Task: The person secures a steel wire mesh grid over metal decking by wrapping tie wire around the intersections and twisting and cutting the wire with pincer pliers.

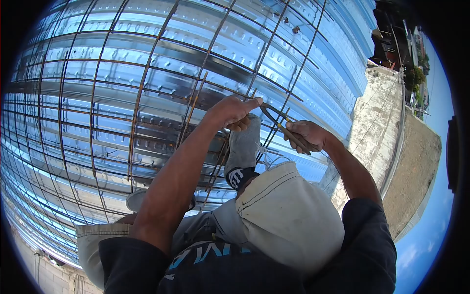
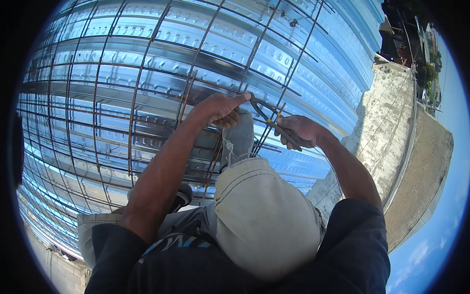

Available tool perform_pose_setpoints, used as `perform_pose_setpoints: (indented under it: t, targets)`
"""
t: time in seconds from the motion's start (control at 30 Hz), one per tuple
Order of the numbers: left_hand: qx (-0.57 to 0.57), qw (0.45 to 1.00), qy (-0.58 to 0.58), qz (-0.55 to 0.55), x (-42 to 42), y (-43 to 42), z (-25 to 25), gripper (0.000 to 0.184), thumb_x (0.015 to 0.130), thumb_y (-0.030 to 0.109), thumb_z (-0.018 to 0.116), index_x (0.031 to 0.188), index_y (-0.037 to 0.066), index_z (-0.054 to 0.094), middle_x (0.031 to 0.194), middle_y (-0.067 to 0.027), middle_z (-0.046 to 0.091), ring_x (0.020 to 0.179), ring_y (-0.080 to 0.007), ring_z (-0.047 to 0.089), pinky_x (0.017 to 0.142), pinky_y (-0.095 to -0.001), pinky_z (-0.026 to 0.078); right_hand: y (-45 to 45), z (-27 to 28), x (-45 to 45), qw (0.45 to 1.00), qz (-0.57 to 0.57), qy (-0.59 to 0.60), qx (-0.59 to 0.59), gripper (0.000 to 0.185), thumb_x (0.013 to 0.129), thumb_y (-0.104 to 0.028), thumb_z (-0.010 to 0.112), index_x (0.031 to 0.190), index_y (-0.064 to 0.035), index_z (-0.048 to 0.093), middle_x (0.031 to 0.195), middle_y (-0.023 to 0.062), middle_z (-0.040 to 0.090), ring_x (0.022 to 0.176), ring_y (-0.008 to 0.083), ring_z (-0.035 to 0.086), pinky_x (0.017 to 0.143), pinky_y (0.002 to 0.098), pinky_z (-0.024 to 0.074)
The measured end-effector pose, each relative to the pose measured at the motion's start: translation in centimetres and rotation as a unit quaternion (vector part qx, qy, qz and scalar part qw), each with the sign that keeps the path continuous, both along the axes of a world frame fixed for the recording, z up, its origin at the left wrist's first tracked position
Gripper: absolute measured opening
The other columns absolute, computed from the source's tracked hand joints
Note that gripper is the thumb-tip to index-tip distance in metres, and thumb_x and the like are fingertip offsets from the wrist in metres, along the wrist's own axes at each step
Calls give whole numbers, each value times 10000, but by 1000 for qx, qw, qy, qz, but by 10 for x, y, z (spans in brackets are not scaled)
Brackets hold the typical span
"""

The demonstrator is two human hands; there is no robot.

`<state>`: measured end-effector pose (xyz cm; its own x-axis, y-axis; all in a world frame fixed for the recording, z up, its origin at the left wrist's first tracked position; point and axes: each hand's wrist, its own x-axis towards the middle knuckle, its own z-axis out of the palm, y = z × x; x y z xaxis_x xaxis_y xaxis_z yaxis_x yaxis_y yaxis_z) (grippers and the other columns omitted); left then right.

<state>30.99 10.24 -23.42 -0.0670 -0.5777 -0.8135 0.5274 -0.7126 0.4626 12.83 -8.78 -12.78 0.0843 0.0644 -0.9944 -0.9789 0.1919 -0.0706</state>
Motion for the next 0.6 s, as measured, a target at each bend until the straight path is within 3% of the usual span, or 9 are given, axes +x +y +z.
perform_pose_setpoints:
  t: [0.03, 0.13, 0.23, 0.3, 0.37, 0.4, 0.5, 0.53, 0.6]
  targets:
    - [-7, 1000, -4, 5, -8, -1, -4, 508, 906, 472, 674, 815, -28, 662, 664, -105, 649, 533, -134, 609, 463, -279, 476, 5, -1, -2, 1000, -1, 17, 7, 520, 1031, -499, 467, 1070, -5, 626, 589, 31, 585, 420, 137, 570, 412, 267, 481]
    - [-28, 997, -70, -20, -23, 0, -9, 521, 914, 470, 667, 901, -51, 661, 672, -96, 650, 542, -132, 608, 482, -281, 485, 15, 1, -4, 997, -43, 9, 59, 485, 1034, -494, 466, 1111, -46, 634, 647, 40, 623, 495, 128, 598, 470, 271, 485]
    - [-38, 995, -86, -22, -33, -1, -13, 432, 924, 384, 648, 873, -45, 661, 579, -75, 589, 487, -132, 554, 462, -311, 434, 32, 12, 11, 989, 124, 4, -78, 456, 1046, -460, 446, 1120, -50, 632, 659, 63, 646, 476, 134, 582, 460, 275, 479]
    - [-43, 998, 5, 35, -33, -1, -17, 378, 921, 340, 644, 860, -32, 667, 564, -65, 569, 472, -132, 527, 451, -318, 415, 36, 23, 27, 942, 296, -31, -152, 398, 1045, -396, 466, 1072, -40, 641, 721, 96, 691, 629, 150, 663, 563, 309, 526]
    - [-30, 998, -53, 28, -34, -2, -15, 369, 904, 309, 601, 687, 12, 620, 526, -66, 542, 446, -148, 514, 450, -346, 410, 39, 25, 27, 877, 410, -76, -237, 386, 1038, -384, 488, 1045, -32, 645, 735, 97, 702, 737, 158, 701, 635, 339, 548]
    - [-23, 996, -78, 23, -37, -3, -12, 394, 895, 293, 580, 600, 33, 597, 508, -66, 529, 434, -155, 508, 450, -359, 408, 44, 28, 33, 856, 445, -71, -254, 388, 1024, -385, 521, 1046, -21, 651, 825, 69, 727, 874, 203, 713, 783, 403, 560]
    - [-30, 981, -192, 17, -48, -8, -21, 363, 876, 264, 587, 581, 55, 554, 495, -32, 492, 418, -137, 457, 403, -339, 342, 34, 19, 23, 987, 132, -31, -85, 413, 1017, -396, 530, 1143, -23, 653, 1012, 84, 725, 1002, 257, 687, 887, 451, 542]
    - [-11, 991, -132, 27, -49, -7, -26, 318, 870, 296, 634, 667, 54, 600, 528, -35, 527, 431, -145, 484, 413, -340, 369, 20, 11, 12, 997, 53, -33, -46, 472, 1003, -419, 551, 1255, -27, 626, 1217, 112, 665, 1166, 290, 620, 982, 465, 502]
    - [23, 999, -14, 46, -38, -7, -39, 312, 856, 361, 728, 838, 52, 693, 594, -42, 595, 459, -159, 538, 434, -344, 424, -11, -9, -5, 982, 180, -7, -51, 671, 917, -596, 594, 1421, -157, 532, 1396, 158, 568, 1321, 300, 518, 1065, 541, 418]
